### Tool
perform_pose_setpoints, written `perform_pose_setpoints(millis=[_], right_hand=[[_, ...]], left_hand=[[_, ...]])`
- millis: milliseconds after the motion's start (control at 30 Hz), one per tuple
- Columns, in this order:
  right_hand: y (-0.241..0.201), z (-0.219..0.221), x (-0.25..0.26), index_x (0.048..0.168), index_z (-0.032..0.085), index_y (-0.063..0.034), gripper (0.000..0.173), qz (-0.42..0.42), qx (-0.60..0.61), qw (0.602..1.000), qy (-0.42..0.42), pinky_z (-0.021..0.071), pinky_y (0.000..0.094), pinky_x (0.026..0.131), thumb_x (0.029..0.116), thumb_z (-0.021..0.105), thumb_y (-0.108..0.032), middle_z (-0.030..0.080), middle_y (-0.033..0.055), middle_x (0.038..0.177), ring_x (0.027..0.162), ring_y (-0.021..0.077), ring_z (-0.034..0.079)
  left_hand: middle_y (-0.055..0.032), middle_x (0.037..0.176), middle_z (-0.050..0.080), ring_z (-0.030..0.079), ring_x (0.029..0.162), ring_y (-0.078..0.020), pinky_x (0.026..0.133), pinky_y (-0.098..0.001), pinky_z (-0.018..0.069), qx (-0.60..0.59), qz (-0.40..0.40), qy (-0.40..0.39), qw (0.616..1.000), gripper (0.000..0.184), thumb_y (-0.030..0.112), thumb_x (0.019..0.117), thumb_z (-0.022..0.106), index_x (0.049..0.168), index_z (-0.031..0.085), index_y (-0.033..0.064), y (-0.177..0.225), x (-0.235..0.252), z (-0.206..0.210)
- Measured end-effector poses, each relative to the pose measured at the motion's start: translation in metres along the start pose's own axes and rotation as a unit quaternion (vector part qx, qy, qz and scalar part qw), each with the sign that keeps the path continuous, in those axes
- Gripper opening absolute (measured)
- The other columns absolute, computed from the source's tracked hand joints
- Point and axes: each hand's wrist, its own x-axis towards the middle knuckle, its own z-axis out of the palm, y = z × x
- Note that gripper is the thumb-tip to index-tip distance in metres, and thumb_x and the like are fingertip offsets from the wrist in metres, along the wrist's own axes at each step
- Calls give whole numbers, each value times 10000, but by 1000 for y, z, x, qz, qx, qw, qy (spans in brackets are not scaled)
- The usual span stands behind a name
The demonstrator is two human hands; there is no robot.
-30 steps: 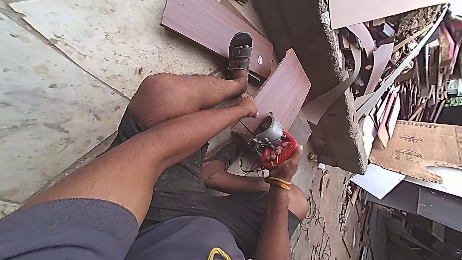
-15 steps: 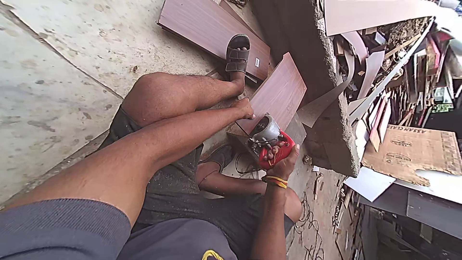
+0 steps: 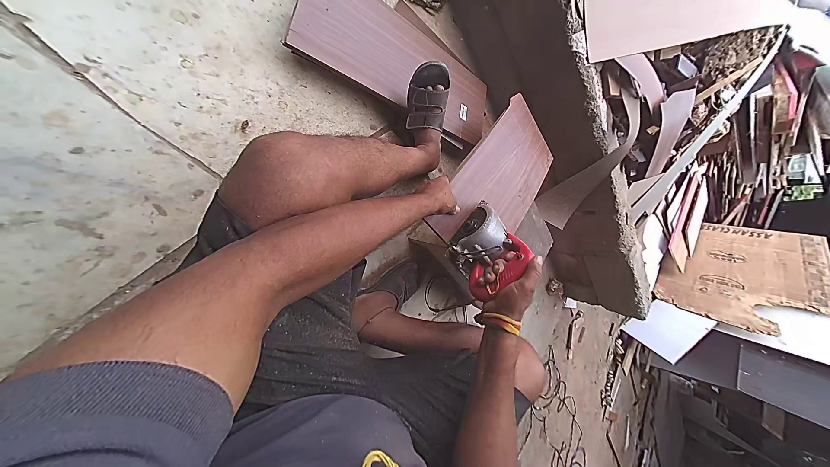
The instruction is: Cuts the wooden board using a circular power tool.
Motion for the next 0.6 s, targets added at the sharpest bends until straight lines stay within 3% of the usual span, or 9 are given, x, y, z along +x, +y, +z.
perform_pose_setpoints(millis=[200,600], right_hand=[[-4,3,1,878,523,-111,683,10,-3,1000,13,473,303,340,1083,97,-603,491,0,497,352,130,494],[-6,4,8,874,527,-108,687,7,-10,1000,14,469,301,337,1084,99,-603,486,-5,496,350,126,490]], left_hand=[[-272,1296,610,617,1214,-411,987,-607,507,13,7,0,1000,727,327,888,806,1415,460,-34,0,0,0],[-267,1285,617,625,1200,-410,976,-607,513,15,6,1,1000,736,325,883,807,1420,452,-30,0,2,1]])
